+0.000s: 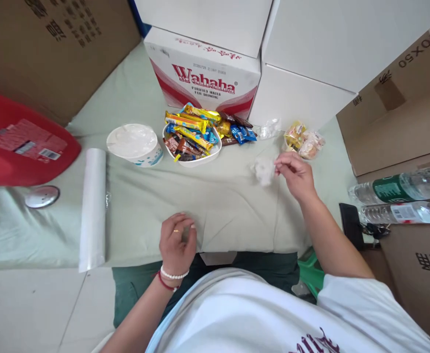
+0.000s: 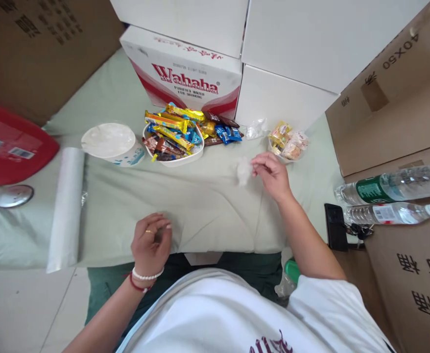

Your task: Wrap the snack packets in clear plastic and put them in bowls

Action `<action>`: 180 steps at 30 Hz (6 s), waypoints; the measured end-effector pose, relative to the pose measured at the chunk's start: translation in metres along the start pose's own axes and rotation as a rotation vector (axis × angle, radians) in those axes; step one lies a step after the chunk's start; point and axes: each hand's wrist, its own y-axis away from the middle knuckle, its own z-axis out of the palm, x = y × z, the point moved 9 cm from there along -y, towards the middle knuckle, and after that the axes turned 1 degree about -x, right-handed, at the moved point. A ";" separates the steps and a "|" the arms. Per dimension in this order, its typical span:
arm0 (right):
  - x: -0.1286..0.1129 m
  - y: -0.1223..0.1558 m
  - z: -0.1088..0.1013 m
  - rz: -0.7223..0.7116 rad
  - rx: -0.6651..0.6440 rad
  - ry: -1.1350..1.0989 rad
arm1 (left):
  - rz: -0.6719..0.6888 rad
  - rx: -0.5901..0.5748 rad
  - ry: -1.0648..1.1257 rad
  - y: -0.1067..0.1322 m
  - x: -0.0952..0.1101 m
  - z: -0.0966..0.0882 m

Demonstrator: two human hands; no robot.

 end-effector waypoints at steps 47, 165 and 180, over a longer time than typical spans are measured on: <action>0.033 0.123 0.109 0.660 0.085 -0.527 | -0.213 -0.042 0.257 0.011 0.051 0.004; -0.027 0.145 0.204 -0.103 -0.919 0.680 | 0.205 -0.668 -0.168 -0.066 0.047 0.122; -0.039 0.210 0.125 -0.188 -0.880 0.162 | 0.250 -0.607 -0.592 -0.039 0.000 0.085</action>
